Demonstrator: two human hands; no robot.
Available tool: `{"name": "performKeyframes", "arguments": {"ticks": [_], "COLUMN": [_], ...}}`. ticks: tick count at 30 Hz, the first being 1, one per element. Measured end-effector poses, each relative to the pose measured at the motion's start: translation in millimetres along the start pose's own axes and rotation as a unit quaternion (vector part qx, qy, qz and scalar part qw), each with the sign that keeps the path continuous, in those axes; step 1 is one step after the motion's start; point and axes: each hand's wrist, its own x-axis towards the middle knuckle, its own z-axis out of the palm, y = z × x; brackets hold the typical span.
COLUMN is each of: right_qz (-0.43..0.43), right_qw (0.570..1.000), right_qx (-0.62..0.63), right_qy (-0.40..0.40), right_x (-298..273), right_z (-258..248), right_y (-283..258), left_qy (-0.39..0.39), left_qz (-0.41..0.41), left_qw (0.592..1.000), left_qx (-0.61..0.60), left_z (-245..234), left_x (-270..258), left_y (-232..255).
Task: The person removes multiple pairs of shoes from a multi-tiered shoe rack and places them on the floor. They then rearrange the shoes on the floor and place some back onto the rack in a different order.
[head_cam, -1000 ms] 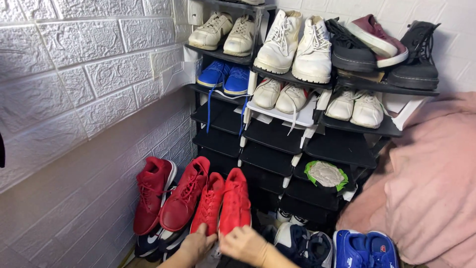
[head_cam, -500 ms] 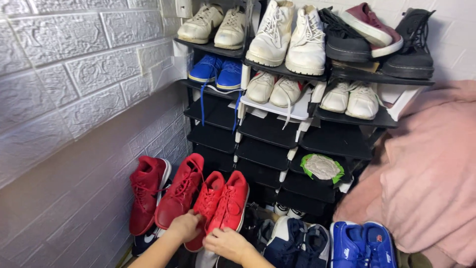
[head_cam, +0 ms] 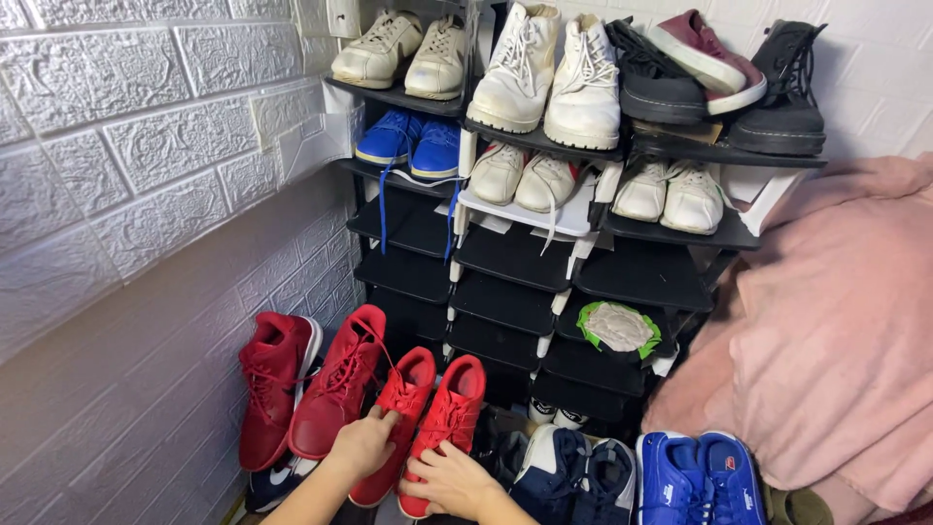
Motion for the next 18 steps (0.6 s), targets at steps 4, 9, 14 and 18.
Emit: {"name": "performKeyframes", "arguments": {"ticks": [4, 9, 14, 18], "right_qz": [0.01, 0.041, 0.119, 0.125], "right_qw": [1.0, 0.996, 0.987, 0.989], "right_qx": [0.011, -0.026, 0.003, 0.03], "right_qy": [0.016, 0.081, 0.105, 0.066], "right_x": [-4.3, -5.9, -6.1, -12.5], "right_z": [-8.7, -19.5, -23.2, -45.2], "right_y": [2.6, 13.3, 26.1, 42.5], "left_qy": [0.027, 0.042, 0.024, 0.02], "left_qz": [0.006, 0.017, 0.016, 0.017], "left_qw": [1.0, 0.999, 1.0, 1.0], "left_qx": [-0.002, -0.021, -0.005, -0.011], "left_z": [-0.6, 3.9, 6.0, 0.7], "left_x": [0.2, 6.4, 11.5, 14.3], "left_y": [5.6, 5.8, 9.6, 14.6]}}
